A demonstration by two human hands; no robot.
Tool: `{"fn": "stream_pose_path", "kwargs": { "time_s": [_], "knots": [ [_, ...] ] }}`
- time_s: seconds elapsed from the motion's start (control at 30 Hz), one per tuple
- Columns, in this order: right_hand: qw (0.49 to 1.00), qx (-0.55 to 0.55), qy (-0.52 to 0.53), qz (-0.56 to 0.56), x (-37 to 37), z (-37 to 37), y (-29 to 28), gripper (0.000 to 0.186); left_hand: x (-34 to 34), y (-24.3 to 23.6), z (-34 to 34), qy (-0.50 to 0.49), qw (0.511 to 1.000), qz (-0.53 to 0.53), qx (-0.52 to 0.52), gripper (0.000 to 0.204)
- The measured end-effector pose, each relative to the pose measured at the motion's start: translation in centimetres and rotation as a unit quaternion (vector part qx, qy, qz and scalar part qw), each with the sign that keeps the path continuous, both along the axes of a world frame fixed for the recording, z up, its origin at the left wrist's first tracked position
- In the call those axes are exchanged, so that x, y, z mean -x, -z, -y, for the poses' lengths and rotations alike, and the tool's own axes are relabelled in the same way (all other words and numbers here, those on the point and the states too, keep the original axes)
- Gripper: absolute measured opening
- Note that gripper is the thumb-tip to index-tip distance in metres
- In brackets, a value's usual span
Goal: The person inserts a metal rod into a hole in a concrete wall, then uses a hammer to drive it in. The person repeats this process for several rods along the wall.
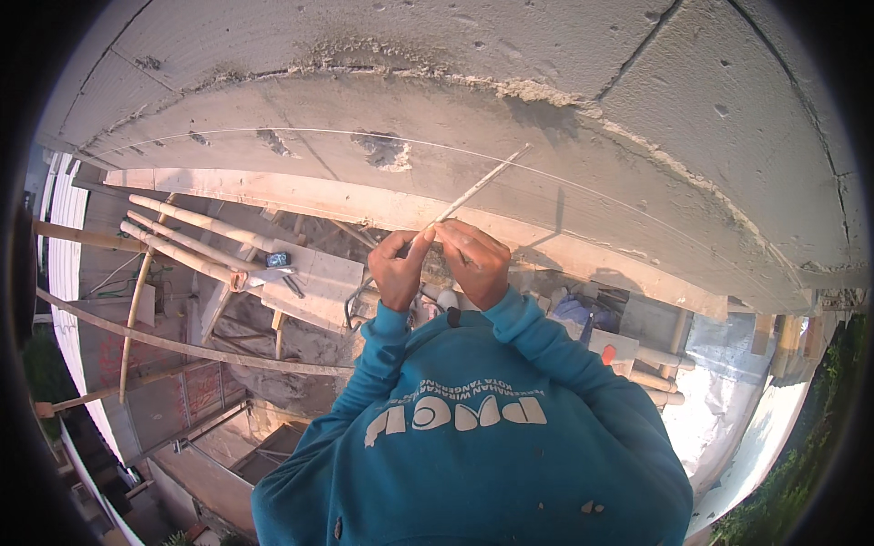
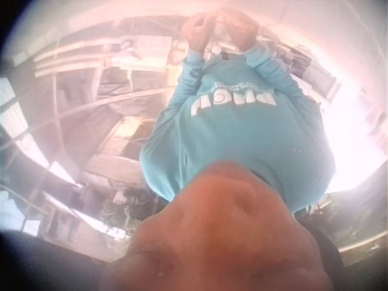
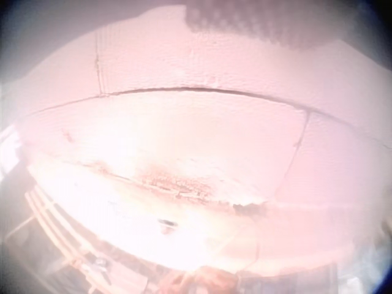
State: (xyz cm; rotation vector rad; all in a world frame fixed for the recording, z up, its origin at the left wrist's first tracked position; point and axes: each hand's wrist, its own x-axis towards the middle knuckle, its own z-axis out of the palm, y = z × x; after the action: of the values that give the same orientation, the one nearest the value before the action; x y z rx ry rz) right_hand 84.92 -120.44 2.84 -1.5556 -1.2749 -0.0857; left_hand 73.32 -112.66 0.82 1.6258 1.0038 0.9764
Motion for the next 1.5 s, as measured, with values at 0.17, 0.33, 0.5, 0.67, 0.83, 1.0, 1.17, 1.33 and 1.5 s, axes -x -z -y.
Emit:
{"fn": "stream_pose_path", "kwargs": {
  "time_s": [0.17, 0.33, 0.5, 0.67, 0.83, 1.0, 1.17, 1.33, 1.5],
  "knots": [
    [1.0, 0.018, 0.022, -0.011, -0.6, 2.3, 0.7, 0.023, -0.8, 0.1, 0.3, 0.015, 0.988, -0.091, -0.125, 0.032],
    [0.998, 0.04, 0.057, -0.003, -1.4, 4.2, 1.5, 0.019, -1.9, -0.1, 0.6, 0.04, 0.967, -0.122, -0.22, 0.037],
    [0.995, 0.034, 0.067, -0.06, -1.8, 5.7, 1.9, 0.023, -3.1, 0.5, 1.0, 0.072, 0.956, -0.14, -0.247, 0.04],
    [0.993, 0.005, 0.075, -0.086, -2.5, 7.1, 3.2, 0.025, -4.5, -0.1, 2.3, 0.089, 0.961, -0.157, -0.21, 0.041],
    [0.991, -0.02, 0.096, -0.091, -3.5, 9.0, 3.7, 0.03, -6.5, -0.7, 3.7, 0.128, 0.965, -0.113, -0.198, 0.038],
    [0.989, -0.046, 0.114, -0.085, -4.0, 10.0, 5.0, 0.033, -7.2, 1.0, 4.1, 0.159, 0.961, -0.139, -0.177, 0.036],
    [0.983, -0.042, 0.149, -0.1, -4.3, 11.4, 6.3, 0.033, -8.6, 1.9, 5.2, 0.189, 0.961, -0.119, -0.163, 0.042],
    [0.916, 0.164, 0.213, -0.299, -3.5, 17.0, 12.1, 0.037, -8.3, 2.4, 5.2, 0.219, 0.969, -0.079, -0.079, 0.043],
    [0.874, 0.277, 0.231, -0.325, -1.7, 22.5, 15.8, 0.04, -7.4, 1.2, 3.8, 0.214, 0.964, -0.095, -0.128, 0.042]
  ]
}}
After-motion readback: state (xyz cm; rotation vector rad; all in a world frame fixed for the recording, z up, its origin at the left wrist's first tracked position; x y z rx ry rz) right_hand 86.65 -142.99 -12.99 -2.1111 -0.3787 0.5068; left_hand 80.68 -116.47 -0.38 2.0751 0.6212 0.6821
